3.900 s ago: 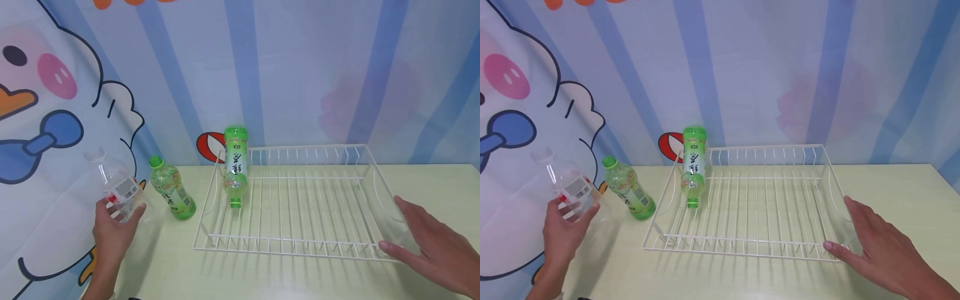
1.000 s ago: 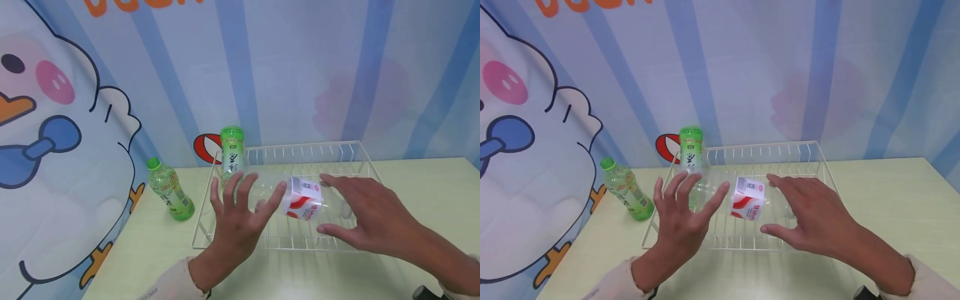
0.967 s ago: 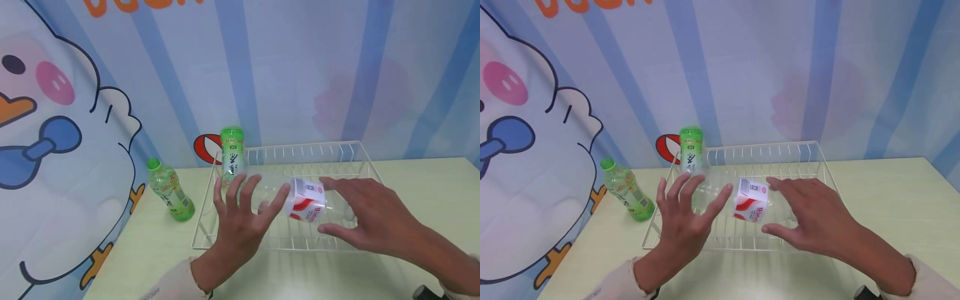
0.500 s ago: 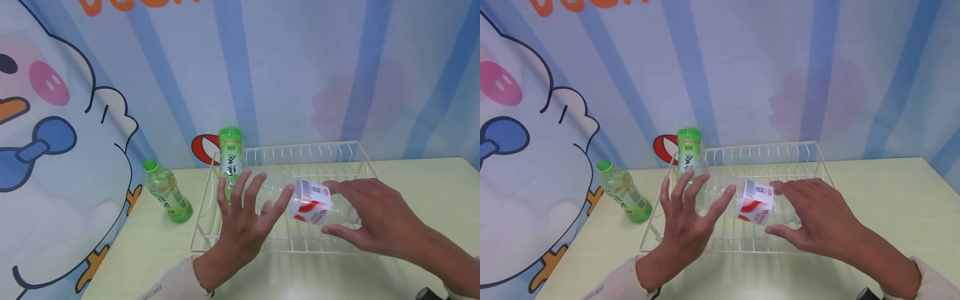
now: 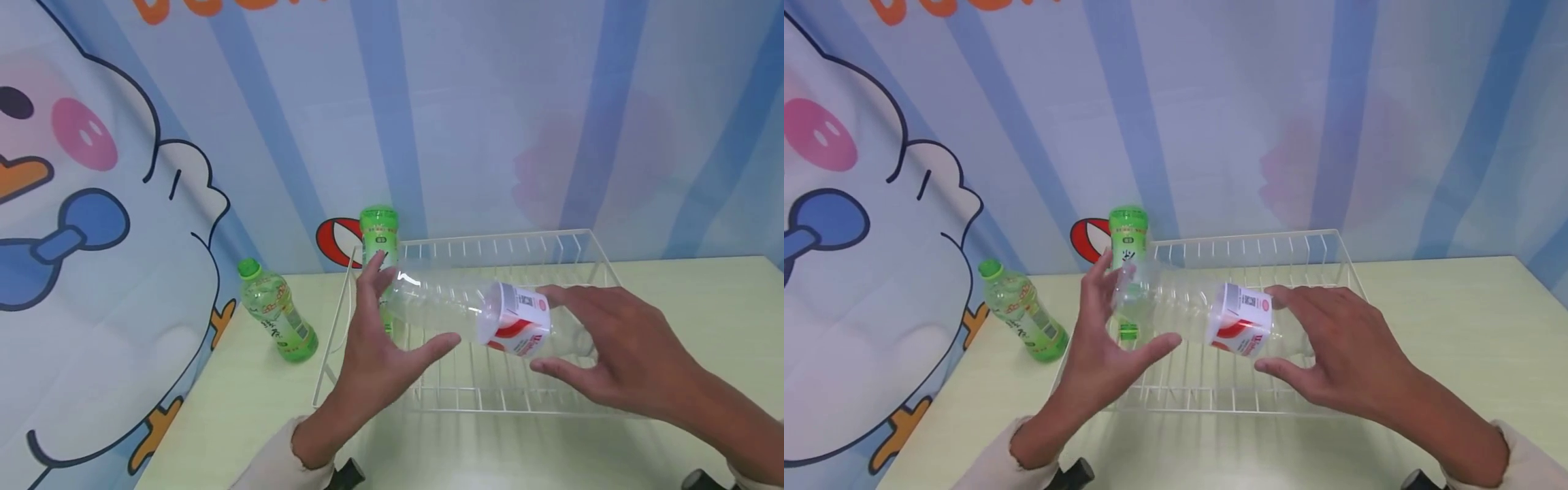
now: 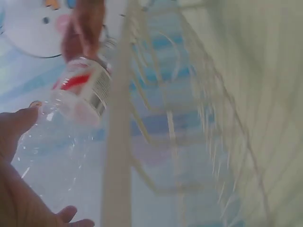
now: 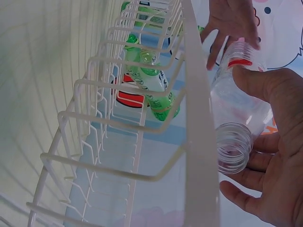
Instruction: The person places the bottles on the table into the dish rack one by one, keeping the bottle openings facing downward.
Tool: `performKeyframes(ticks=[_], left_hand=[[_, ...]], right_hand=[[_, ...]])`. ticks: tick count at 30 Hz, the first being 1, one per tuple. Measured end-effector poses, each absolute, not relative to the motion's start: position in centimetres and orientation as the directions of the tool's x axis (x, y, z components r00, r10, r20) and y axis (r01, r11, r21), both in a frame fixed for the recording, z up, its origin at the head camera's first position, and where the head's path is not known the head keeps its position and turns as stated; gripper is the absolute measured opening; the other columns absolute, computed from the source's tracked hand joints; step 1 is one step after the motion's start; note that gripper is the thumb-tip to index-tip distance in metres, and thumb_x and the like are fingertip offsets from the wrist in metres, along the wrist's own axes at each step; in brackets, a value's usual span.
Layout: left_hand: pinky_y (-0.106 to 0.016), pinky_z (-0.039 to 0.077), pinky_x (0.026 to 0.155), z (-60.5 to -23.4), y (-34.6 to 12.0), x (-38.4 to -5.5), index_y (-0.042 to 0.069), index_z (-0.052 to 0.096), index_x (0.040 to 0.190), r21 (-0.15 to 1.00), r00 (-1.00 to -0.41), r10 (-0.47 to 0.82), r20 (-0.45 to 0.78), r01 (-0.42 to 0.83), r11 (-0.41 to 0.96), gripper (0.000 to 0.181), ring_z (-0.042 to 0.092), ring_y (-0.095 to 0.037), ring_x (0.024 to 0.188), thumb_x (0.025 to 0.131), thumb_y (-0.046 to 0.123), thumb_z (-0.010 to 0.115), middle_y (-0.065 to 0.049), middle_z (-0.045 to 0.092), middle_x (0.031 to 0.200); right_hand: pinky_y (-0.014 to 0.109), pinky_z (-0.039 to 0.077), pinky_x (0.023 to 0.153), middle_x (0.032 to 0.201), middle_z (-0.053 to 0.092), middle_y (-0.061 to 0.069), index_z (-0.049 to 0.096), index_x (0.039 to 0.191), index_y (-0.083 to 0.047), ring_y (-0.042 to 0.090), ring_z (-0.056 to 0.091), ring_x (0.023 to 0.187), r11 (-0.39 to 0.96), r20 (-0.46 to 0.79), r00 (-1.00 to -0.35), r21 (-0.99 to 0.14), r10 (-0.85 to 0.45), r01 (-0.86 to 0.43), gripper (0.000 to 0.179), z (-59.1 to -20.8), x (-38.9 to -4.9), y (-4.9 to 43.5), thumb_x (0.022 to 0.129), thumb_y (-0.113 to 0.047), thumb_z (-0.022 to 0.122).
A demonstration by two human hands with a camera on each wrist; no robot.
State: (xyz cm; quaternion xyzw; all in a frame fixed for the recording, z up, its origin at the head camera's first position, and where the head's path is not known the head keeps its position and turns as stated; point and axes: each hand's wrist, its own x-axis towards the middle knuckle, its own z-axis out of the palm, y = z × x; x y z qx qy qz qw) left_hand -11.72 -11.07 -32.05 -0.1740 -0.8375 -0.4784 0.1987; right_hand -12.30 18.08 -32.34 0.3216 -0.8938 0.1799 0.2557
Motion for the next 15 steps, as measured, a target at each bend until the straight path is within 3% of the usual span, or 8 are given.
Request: performKeyframes(ticks=[2, 5, 9, 15], left_hand=[[-0.049, 0.041, 0.108, -31.84, -11.11, -11.58, 0.028, 0.02, 0.155, 0.891, -0.938, 0.081, 0.337, 0.346, 0.293, 0.101, 0.042, -0.019, 0.139, 0.078, 0.035, 0.085, -0.001, 0.044, 0.15], [-0.047, 0.047, 0.102, -31.73, -11.13, -11.64, 0.022, 0.026, 0.153, 0.984, -0.977, 0.128, 0.173, 0.176, 0.015, 0.088, 0.051, -0.026, 0.132, 0.084, 0.029, 0.08, -0.008, 0.051, 0.145], [-0.05, 0.052, 0.093, -31.71, -10.9, -12.0, 0.017, 0.029, 0.151, 0.969, -0.97, 0.228, 0.08, 0.022, -0.246, 0.079, 0.058, -0.033, 0.125, 0.089, 0.022, 0.076, -0.016, 0.054, 0.141], [-0.054, 0.053, 0.089, -31.66, -10.64, -12.18, 0.02, 0.027, 0.152, 0.921, -0.956, 0.287, 0.059, -0.059, -0.386, 0.08, 0.057, -0.036, 0.125, 0.09, 0.024, 0.077, -0.019, 0.05, 0.145]], right_hand=[[0.054, 0.054, 0.072, 0.113, 0.071, 0.009, 0.059, 0.131, -0.01, 0.03, 0.066, 0.096, 0.723, 0.584, -0.655, -0.161, -0.479, -0.672, 0.079, -32.36, -12.28, 18.06, 0.07, -0.051, 0.086], [0.054, 0.053, 0.072, 0.113, 0.071, 0.009, 0.06, 0.13, -0.009, 0.03, 0.066, 0.097, 0.717, 0.595, -0.65, -0.167, -0.474, -0.676, 0.078, -32.45, -12.26, 18.06, 0.071, -0.052, 0.085], [0.056, 0.053, 0.072, 0.115, 0.07, 0.01, 0.059, 0.131, -0.009, 0.031, 0.065, 0.098, 0.717, 0.595, -0.653, -0.175, -0.469, -0.675, 0.078, -32.51, -12.27, 18.06, 0.07, -0.052, 0.085], [0.054, 0.054, 0.069, 0.116, 0.07, 0.011, 0.059, 0.131, -0.009, 0.03, 0.065, 0.095, 0.734, 0.581, -0.674, -0.183, -0.456, -0.654, 0.08, -32.54, -12.27, 17.95, 0.067, -0.048, 0.088]])
